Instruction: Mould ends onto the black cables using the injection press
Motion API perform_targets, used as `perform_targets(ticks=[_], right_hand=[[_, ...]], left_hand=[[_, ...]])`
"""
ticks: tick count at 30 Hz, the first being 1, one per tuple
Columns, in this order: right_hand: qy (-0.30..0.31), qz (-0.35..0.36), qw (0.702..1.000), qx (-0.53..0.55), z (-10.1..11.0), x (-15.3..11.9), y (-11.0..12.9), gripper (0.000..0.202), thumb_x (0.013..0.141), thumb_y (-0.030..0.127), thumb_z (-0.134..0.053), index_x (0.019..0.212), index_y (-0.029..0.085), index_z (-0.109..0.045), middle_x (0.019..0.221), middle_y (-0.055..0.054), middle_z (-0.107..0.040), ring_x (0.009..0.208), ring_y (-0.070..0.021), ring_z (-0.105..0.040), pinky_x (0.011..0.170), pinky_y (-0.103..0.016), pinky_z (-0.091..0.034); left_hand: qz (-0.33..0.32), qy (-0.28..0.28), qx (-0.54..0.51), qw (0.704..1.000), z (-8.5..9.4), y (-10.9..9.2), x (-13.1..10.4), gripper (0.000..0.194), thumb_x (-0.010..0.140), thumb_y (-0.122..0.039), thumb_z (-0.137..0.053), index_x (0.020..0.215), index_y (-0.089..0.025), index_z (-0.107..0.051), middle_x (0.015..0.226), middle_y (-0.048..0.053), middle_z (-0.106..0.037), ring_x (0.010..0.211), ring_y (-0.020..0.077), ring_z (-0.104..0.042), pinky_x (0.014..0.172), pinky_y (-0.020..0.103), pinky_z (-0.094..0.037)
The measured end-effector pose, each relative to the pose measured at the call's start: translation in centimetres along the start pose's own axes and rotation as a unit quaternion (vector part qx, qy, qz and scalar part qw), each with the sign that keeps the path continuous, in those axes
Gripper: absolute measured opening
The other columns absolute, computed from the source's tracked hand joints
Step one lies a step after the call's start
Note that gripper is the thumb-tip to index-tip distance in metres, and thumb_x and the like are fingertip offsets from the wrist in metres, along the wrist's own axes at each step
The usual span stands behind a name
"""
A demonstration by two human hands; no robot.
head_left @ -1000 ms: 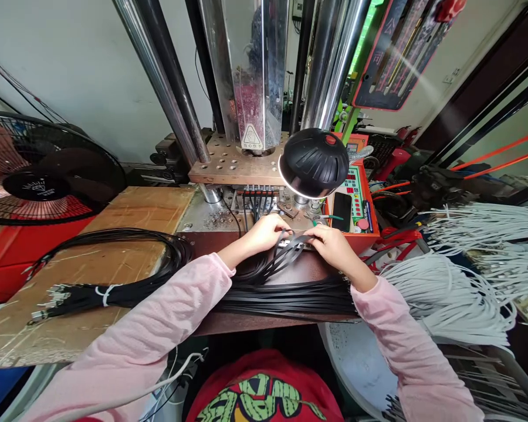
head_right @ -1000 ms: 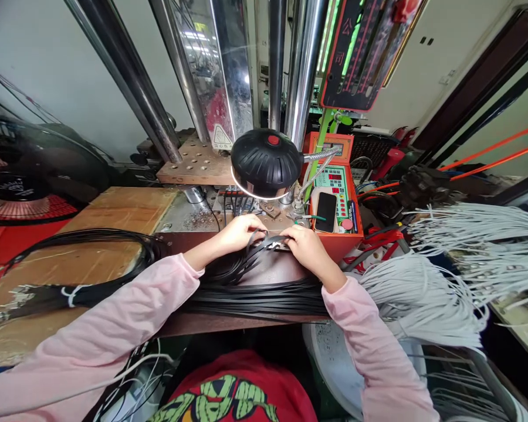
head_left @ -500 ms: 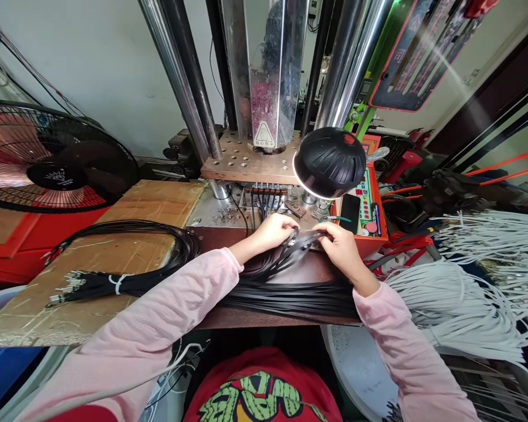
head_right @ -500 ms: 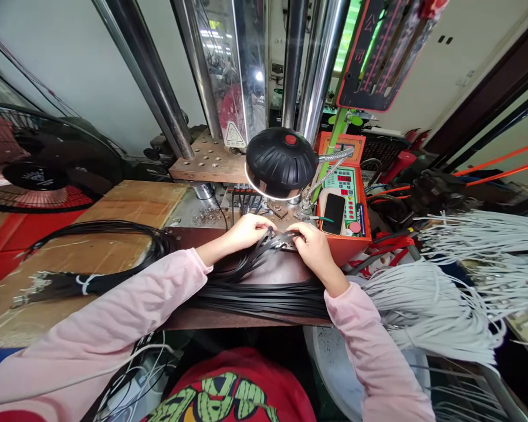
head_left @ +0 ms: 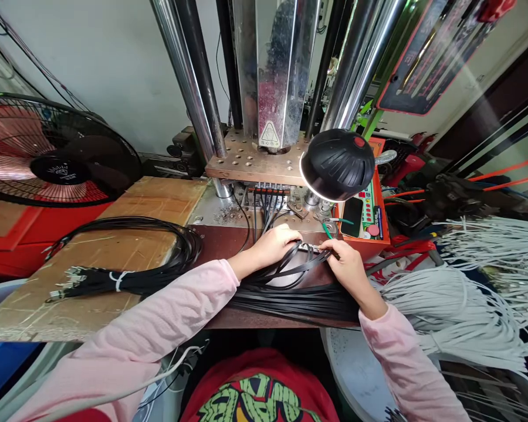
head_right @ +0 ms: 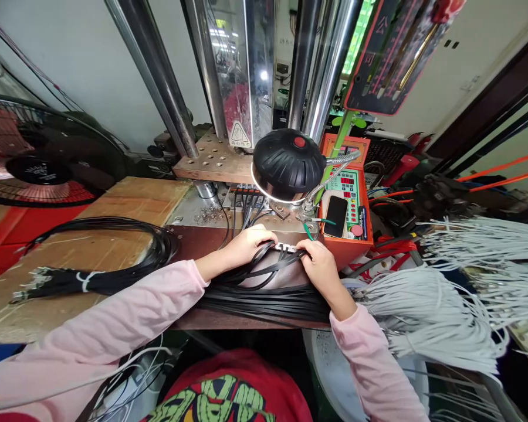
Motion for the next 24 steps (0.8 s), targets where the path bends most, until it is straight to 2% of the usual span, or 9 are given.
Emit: perform_targets(ticks=[6, 10, 14, 17, 20, 24], right_hand=[[0.01, -0.056, 0.997, 0.044, -0.6, 1.0, -1.0, 0.025, 0.08, 0.009, -0.049, 0.09, 0.024, -0.067, 0.09, 0.0, -0.072, 0.085, -0.0188, -0.066, 0.079, -0.03, -0.048], [0.022, -0.063, 0.997, 0.051, -0.7, 1.5, -1.1, 0.023, 0.079, 0.011, -0.049, 0.088, 0.023, -0.066, 0.087, -0.001, -0.071, 0.082, -0.0187, -0.066, 0.077, -0.029, -0.047], [0.045, -0.075, 0.995, 0.048, -0.5, 2.4, -0.8, 0.02, 0.077, 0.01, -0.051, 0.084, 0.022, -0.065, 0.082, 0.0, -0.071, 0.078, -0.0177, -0.065, 0.073, -0.027, -0.045], [0.061, -0.076, 0.994, 0.053, -0.4, 3.4, -0.5, 0.018, 0.075, 0.009, -0.051, 0.081, 0.022, -0.063, 0.078, 0.001, -0.07, 0.072, -0.0161, -0.063, 0.069, -0.026, -0.043], [0.085, -0.058, 0.994, 0.036, -0.6, 3.8, -0.5, 0.017, 0.076, 0.008, -0.052, 0.08, 0.021, -0.062, 0.076, 0.001, -0.068, 0.071, -0.0156, -0.061, 0.069, -0.025, -0.041], [0.09, -0.005, 0.995, -0.029, -0.6, 3.3, -0.4, 0.017, 0.079, 0.008, -0.051, 0.082, 0.022, -0.061, 0.08, -0.001, -0.066, 0.078, -0.0178, -0.059, 0.073, -0.027, -0.041]], left_hand=[[-0.007, 0.018, 0.065, 0.998, 0.2, -0.8, 0.5, 0.025, 0.096, -0.02, -0.046, 0.098, -0.016, -0.07, 0.083, 0.006, -0.062, 0.084, 0.0191, -0.055, 0.077, 0.028, -0.045], [0.022, 0.014, 0.068, 0.997, 0.2, -0.5, 0.7, 0.024, 0.095, -0.019, -0.046, 0.097, -0.018, -0.07, 0.083, 0.006, -0.061, 0.082, 0.0187, -0.056, 0.076, 0.028, -0.045], [0.051, -0.018, 0.01, 0.998, 0.4, 1.0, 1.5, 0.017, 0.087, -0.018, -0.054, 0.09, -0.017, -0.07, 0.08, 0.004, -0.064, 0.08, 0.0179, -0.058, 0.075, 0.027, -0.045], [0.055, -0.008, -0.057, 0.997, 0.3, 1.7, 2.2, 0.015, 0.082, -0.015, -0.055, 0.083, -0.016, -0.069, 0.073, 0.001, -0.066, 0.071, 0.0149, -0.058, 0.07, 0.025, -0.045], [0.074, -0.008, -0.12, 0.99, 0.4, 2.1, 2.3, 0.012, 0.079, -0.014, -0.057, 0.083, -0.014, -0.069, 0.073, 0.0, -0.067, 0.067, 0.0129, -0.059, 0.066, 0.023, -0.045], [0.069, -0.014, -0.136, 0.988, 0.5, 2.0, 2.0, 0.011, 0.08, -0.016, -0.059, 0.084, -0.013, -0.068, 0.075, 0.002, -0.068, 0.068, 0.0131, -0.061, 0.068, 0.023, -0.045]])
Point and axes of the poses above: each hand's wrist, its own x-axis towards the middle knuckle, its own z-axis out of the back of the hand, y = z × x, the point moved 5 cm from there along x, towards the middle knuckle
